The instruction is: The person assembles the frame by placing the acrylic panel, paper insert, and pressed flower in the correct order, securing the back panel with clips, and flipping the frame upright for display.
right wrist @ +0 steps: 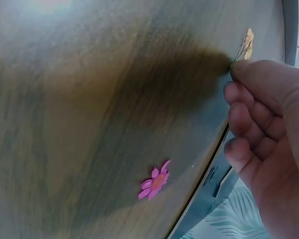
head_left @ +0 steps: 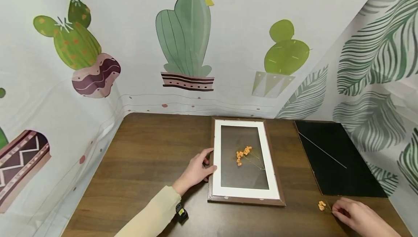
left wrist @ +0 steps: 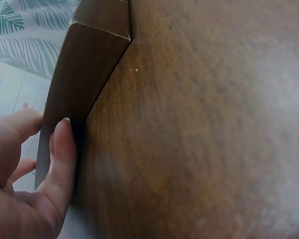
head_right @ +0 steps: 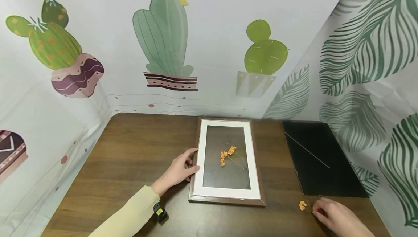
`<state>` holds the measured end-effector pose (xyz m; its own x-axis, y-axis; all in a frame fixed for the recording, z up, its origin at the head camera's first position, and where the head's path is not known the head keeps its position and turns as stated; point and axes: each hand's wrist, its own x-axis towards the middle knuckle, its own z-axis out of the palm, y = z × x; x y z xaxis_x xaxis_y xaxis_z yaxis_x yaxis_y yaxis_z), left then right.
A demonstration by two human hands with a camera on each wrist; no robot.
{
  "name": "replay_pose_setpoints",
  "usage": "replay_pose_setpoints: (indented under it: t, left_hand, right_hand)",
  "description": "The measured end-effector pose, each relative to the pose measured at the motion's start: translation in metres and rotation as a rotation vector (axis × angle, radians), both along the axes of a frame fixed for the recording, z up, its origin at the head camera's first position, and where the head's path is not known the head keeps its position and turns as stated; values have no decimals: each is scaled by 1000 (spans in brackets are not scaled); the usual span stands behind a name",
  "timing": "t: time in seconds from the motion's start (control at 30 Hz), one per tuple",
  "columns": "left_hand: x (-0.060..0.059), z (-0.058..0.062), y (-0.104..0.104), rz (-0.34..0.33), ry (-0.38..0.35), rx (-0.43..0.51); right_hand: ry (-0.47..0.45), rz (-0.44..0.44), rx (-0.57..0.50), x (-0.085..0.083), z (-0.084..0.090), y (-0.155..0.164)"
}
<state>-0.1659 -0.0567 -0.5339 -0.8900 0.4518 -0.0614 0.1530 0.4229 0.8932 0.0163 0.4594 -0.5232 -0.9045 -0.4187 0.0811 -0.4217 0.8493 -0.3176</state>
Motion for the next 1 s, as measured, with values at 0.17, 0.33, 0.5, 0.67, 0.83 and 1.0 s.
replay_pose_setpoints:
  t: [0.17,0.33,0.5,0.67,0.83,1.0]
  left_hand:
    - [0,0,-1,-5,0,-8]
    - [0,1,-1,-4,-1,0]
    - [1,2,-1,0,-7,-4]
    - [0,2,-1,-2,-20,-13]
    - [-1,2,-2,0,-22,-21]
    - [0,3,-2,-4,-23,-19]
  right_hand:
    - [-63,-14,-68,-3,1,-8]
    - [-41,-64,-158,-10,4,-23]
    - [17,-47,-125,-19,10,-35]
    - [-49,-49,-48,-24,15,-33]
    - [-182,-57,-4,-28,19,-34]
    - [-107,-38,15,-30,20,-33]
